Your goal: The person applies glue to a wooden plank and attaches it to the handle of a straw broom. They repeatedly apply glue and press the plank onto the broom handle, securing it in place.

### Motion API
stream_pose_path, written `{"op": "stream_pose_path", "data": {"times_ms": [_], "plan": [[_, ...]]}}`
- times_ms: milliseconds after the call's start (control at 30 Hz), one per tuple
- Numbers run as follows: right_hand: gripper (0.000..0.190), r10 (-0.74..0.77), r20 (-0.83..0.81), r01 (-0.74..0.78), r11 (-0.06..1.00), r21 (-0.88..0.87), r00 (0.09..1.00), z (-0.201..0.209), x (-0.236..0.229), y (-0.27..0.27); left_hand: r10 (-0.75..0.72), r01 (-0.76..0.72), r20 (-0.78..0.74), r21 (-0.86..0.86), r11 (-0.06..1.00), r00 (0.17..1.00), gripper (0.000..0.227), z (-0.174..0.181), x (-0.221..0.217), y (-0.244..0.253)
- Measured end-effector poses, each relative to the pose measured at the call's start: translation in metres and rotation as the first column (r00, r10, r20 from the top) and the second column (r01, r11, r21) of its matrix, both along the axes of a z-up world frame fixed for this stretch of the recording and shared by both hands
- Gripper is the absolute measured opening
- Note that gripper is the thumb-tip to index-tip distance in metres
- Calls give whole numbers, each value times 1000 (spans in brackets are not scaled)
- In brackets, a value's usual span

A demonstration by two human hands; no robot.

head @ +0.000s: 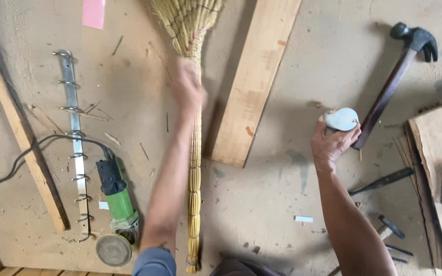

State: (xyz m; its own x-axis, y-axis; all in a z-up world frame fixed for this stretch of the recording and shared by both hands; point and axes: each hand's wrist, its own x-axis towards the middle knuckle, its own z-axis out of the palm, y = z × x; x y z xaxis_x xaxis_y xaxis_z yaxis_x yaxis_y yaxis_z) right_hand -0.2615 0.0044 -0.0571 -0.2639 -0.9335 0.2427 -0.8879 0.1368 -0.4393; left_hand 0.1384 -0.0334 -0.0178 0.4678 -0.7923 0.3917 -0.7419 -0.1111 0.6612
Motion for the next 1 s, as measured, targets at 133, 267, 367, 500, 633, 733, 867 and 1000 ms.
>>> {"op": "stream_pose_path", "data": {"times_ms": [133,267,367,500,633,733,867,1000], "plan": [[80,-11,113,5,999,51,994,-5,-5,6,-349,350,-180,-26,936,920,8,-36,-97,37],[79,-30,148,21,998,61,988,4,0,1,-454,444,45,150,884,890,8,-78,-120,43],[77,-30,144,23,998,52,989,0,-3,3,-470,451,77,184,874,879,14,-38,-116,50],[78,-31,106,25,998,54,994,-1,-3,2,-440,419,71,199,886,895,17,-31,-118,47],[73,2,121,-3,1000,11,993,9,1,-2,-379,402,-135,272,874,916,29,-5,-115,41],[73,23,109,-22,1000,-16,994,13,5,1,-256,350,-281,366,862,925,59,26,-116,32],[75,9,100,-6,1000,-27,995,8,3,0,-109,288,-368,476,831,923,110,44,-114,18],[74,16,86,-14,999,-29,996,-2,-1,4,-58,288,-412,522,803,909,119,43,-115,12]]}}
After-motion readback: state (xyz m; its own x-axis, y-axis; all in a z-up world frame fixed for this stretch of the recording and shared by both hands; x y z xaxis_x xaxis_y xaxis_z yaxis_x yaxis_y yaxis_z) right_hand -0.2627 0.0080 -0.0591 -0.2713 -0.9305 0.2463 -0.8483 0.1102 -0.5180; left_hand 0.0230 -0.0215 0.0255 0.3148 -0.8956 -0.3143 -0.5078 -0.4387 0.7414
